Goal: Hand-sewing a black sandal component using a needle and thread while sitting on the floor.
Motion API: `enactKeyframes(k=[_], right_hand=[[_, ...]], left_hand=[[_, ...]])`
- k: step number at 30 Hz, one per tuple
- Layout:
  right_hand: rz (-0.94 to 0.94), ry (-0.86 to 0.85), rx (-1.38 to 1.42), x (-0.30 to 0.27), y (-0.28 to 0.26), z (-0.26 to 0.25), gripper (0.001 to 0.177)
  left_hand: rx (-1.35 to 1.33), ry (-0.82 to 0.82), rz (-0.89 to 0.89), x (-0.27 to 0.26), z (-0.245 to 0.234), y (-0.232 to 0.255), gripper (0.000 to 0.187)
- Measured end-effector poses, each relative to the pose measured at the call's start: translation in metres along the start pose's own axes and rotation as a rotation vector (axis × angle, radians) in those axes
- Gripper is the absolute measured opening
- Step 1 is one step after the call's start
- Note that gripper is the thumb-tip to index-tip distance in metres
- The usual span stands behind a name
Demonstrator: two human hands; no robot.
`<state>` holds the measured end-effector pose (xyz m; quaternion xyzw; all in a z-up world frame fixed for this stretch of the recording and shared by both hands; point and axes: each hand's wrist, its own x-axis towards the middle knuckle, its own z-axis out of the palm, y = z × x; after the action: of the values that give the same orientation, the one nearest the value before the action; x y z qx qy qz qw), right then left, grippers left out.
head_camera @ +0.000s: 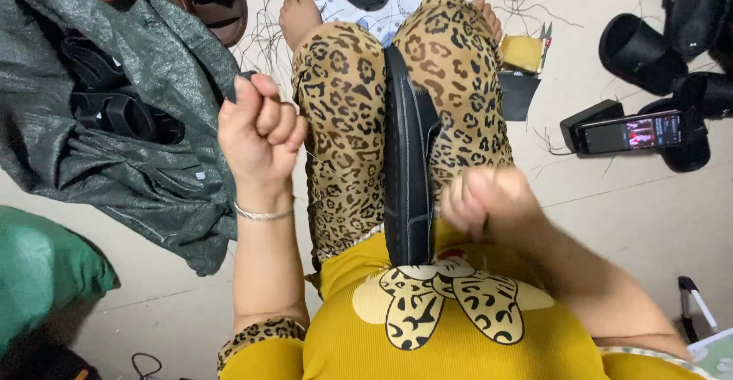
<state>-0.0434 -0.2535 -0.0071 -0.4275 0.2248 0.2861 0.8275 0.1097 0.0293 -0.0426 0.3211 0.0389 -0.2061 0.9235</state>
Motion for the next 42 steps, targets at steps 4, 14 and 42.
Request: enactKeyframes(k=[4, 14, 42], right_hand=[[-0.149, 0.121, -0.492, 0.007, -0.033, -0.041, 0.025], [-0.189, -0.194, -1.503, -0.040, -0.025, -0.020, 0.073], [-0.103, -0.066, -2.166, -0.032, -0.027, 0.027, 0.061]], left_hand=[[0.319, 0.190, -0.095, -0.007, -0.047, 0.020, 0.034], [1.131, -0.288, 0.140, -0.054, 0.058, -0.007, 0.056], [1.586, -0.595, -0.109, -0.073, 0.050, -0.038, 0.112]])
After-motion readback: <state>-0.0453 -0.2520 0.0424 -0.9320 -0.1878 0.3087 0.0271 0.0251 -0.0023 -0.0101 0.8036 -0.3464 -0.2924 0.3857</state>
